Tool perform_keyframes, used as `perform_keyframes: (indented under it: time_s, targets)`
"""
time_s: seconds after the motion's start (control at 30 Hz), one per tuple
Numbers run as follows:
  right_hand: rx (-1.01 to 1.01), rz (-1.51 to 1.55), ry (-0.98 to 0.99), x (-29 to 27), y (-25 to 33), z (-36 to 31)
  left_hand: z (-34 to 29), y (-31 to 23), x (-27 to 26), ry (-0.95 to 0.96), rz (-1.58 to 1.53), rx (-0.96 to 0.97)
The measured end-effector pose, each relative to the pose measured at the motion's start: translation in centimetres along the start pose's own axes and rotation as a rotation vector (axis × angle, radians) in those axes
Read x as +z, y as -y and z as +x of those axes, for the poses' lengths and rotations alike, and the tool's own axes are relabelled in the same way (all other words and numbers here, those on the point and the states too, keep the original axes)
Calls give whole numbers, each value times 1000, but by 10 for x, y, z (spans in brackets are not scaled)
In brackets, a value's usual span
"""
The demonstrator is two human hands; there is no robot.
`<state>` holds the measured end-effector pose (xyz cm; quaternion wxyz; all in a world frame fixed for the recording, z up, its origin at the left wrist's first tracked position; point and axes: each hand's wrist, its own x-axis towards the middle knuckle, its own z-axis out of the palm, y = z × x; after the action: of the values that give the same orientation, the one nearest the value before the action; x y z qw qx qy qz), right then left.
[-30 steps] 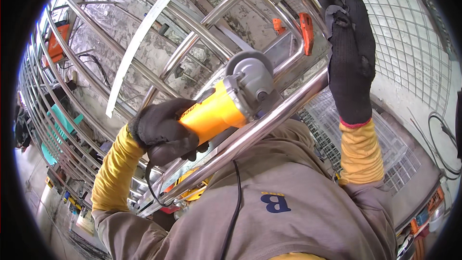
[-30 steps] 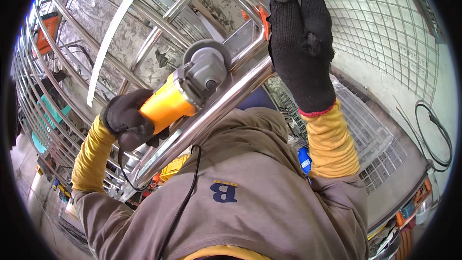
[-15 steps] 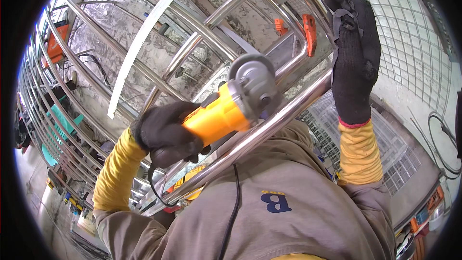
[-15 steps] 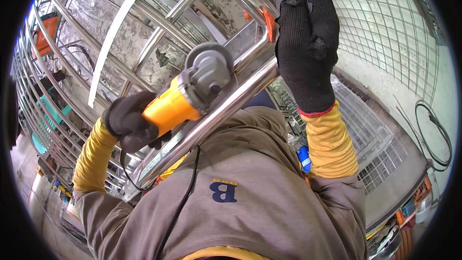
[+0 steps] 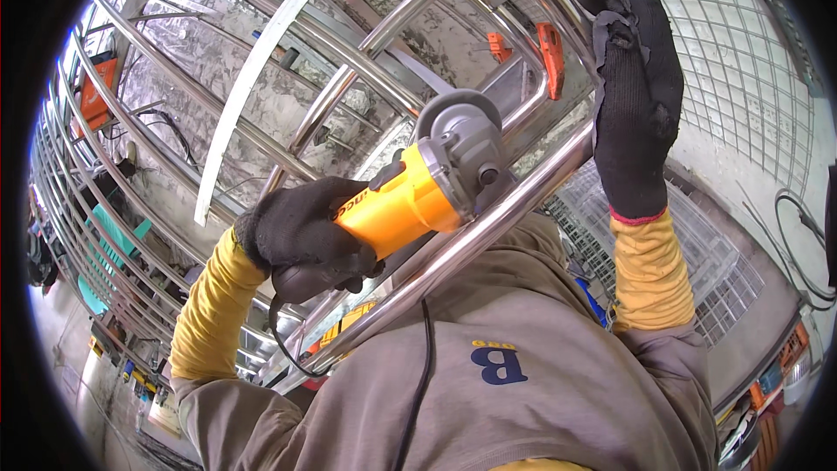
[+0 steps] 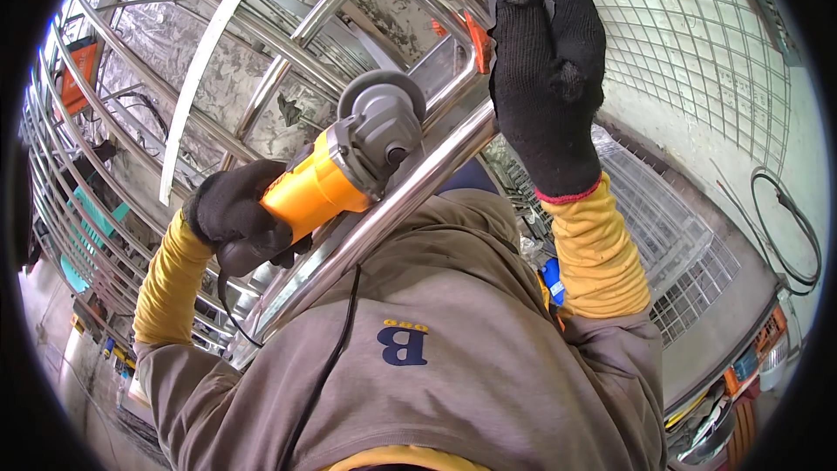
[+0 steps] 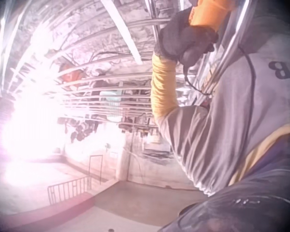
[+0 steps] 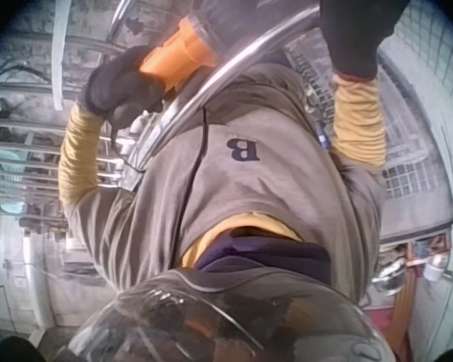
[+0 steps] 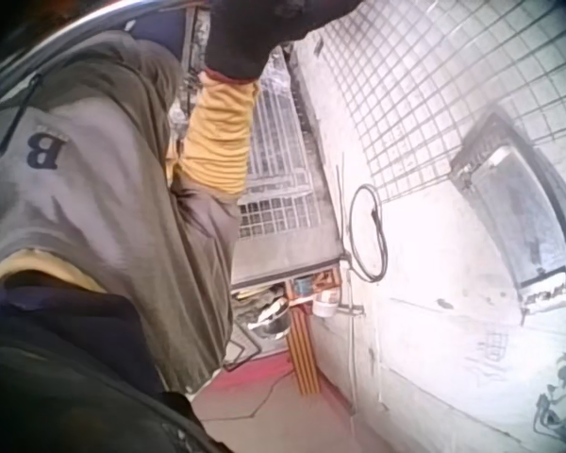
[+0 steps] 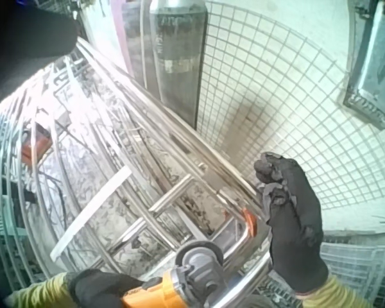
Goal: The person grinds and polishes different sections and joints of a metal structure using an angle grinder.
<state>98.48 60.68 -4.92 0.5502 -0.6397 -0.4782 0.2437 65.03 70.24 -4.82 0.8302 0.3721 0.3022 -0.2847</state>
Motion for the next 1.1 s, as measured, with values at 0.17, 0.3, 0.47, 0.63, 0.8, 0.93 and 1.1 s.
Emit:
perform_keyframes:
  time_s: [0.17,0.3,0.47,0.63,0.8,0.93,1.1]
  targets:
    - [-20,-79,28,-5,0,1,-6,-1,-4,-7,18,-47]
    - [-45,-64,32,-4,2,1,0,-1,-2,-23,-65,-8]
    - [-11,-79,28,-2,3,2,5,-8,3,24,-160,20]
    - [20,-79,-3,0,4,0,-13,15,0,-5,-165,-76]
    - [24,-49,8,-5,1,1,-50,45,-2,-9,-39,-194]
    - [0,-82,39,-8,0,0,-66,74,-2,27,-198,-70]
    - [61,-70,-11,-3,7,0,-82,116,33,-312,-203,145]
